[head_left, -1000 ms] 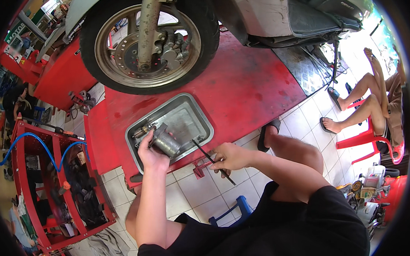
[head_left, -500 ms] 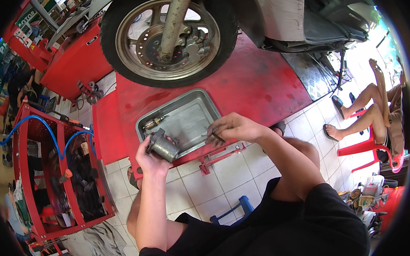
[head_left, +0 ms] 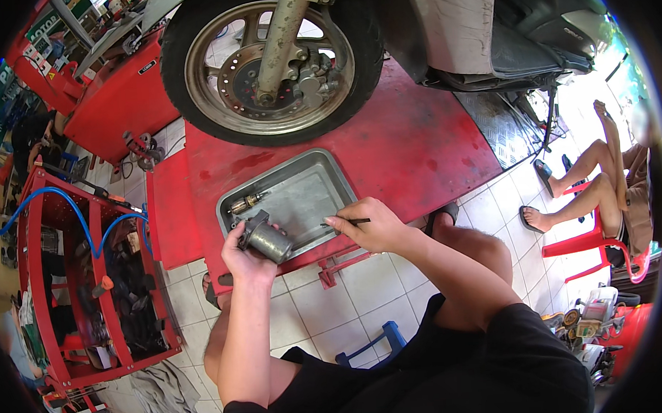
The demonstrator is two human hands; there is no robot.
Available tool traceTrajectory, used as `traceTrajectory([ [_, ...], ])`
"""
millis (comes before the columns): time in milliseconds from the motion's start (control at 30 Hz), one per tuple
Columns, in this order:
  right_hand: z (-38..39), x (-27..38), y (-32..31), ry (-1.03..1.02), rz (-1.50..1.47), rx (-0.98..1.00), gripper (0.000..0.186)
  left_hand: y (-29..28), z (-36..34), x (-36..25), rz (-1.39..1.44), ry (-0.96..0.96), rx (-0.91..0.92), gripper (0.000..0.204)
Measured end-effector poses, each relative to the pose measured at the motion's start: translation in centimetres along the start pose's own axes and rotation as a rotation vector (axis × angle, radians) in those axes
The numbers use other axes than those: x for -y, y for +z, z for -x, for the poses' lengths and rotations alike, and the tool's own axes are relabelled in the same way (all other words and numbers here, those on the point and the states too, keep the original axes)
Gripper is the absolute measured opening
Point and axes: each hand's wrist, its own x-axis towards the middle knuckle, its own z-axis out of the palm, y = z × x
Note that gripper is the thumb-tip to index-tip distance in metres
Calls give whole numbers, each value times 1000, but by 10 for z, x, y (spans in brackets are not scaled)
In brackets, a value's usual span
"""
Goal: The person uses a screwdriver to disassemble a cylindrical metal component, likely a starter motor, over a metal tray. They remove screws and internal parts, placing them into the tray while working in a motorcycle repair shop.
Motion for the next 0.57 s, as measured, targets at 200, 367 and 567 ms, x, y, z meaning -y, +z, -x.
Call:
traceTrajectory([
  [200,5,2,-3,15,40,53,37,0,-3,0,-32,6,8,45],
  [367,8,7,-20,81,96,15,37,4,-2,0,-43,-2,24,47],
  [567,11,7,-58,203,205,-21,35,3,-7,3,-36,-15,48,46],
])
